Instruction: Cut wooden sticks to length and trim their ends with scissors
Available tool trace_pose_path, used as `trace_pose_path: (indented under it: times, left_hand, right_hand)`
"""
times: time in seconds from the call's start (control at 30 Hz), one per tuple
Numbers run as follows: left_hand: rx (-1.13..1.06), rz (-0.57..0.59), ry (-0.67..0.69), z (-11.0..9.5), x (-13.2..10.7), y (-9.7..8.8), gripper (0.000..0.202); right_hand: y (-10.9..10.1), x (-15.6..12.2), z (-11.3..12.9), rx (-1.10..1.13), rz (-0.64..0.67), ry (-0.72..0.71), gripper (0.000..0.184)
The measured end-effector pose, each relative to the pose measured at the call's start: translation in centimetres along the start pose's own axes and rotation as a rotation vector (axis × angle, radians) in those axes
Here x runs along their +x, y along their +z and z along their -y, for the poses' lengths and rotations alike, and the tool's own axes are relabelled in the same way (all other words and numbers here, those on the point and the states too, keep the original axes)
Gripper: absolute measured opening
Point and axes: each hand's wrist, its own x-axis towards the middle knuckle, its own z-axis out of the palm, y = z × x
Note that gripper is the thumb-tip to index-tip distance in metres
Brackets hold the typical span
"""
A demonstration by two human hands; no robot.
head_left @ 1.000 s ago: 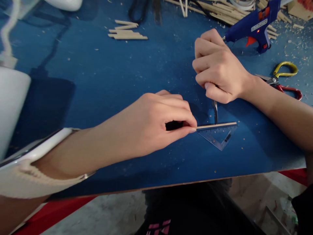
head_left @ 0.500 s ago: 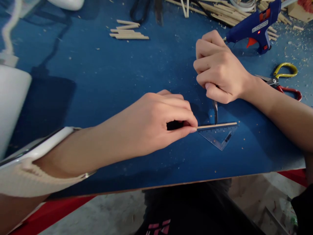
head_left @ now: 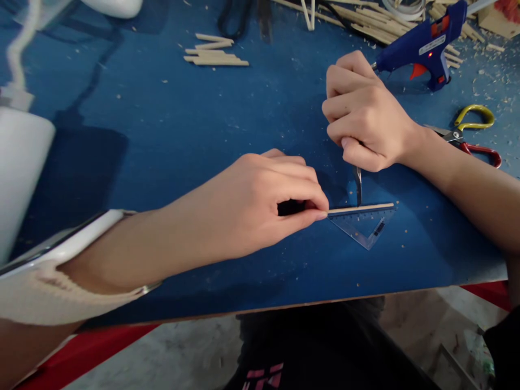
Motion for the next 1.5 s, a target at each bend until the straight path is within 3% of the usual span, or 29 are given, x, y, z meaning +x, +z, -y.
trace_pose_path:
  times: [0.3,0.47,0.57,0.7,0.8,0.9,1.0,1.1,1.17,1.27,1.43,1.5]
  left_hand:
    - [0.03,0.0,0.045,-0.1,0.0,0.0,0.027]
    - [0.055,0.001,0.052,-0.5,0.1,0.1,0.028]
    - [0.052,0.024,0.031,-0.6,0.0,0.0,0.022]
    - [0.063,0.046,0.005,-0.7,0.1,-0.2,0.021]
    - [0.055,0.069,-0.013,-0.8,0.3,-0.2,0.024]
    - [0.033,0.09,-0.023,-0.7,0.6,-0.2,0.024]
    - [0.016,0.11,-0.021,-0.6,0.8,-0.1,0.021]
    - [0.014,0.095,0.005,-0.5,0.9,0.1,0.02]
    - [0.015,0.068,0.037,-0.4,0.9,0.4,0.02]
    - [0.028,0.041,0.083,-0.2,0.8,0.8,0.02]
    - [0.064,0.047,0.112,0.0,0.5,1.1,0.016]
    - [0.086,0.065,0.11,0.0,0.6,1.1,0.016]
  right_hand:
    - [3.0,-0.7,-2.2,0.052,0.015,0.159,0.085]
    - [0.8,0.2,-0.6,0.033,0.027,0.118,0.081]
    - [-0.5,0.7,1.0,-0.022,0.059,0.014,0.071]
    - [-0.5,0.6,1.8,-0.069,0.044,-0.095,0.062]
    - [0.0,0.1,1.4,-0.059,-0.074,-0.123,0.064]
    - [0.1,-0.3,1.4,0.039,-0.3,-0.103,0.064]
    - [0.1,-0.4,2.1,0.127,-0.523,0.053,0.067]
    - [0.3,-0.3,2.6,0.169,-0.627,0.188,0.07]
    - [0.7,-0.3,2.5,0.191,-0.625,0.245,0.074]
    - [1.4,-0.6,1.9,0.18,-0.509,0.244,0.078]
    - [2.4,-1.0,1.5,0.066,-0.327,0.128,0.038]
    - [2.5,-0.9,1.7,0.014,-0.313,0.125,0.034]
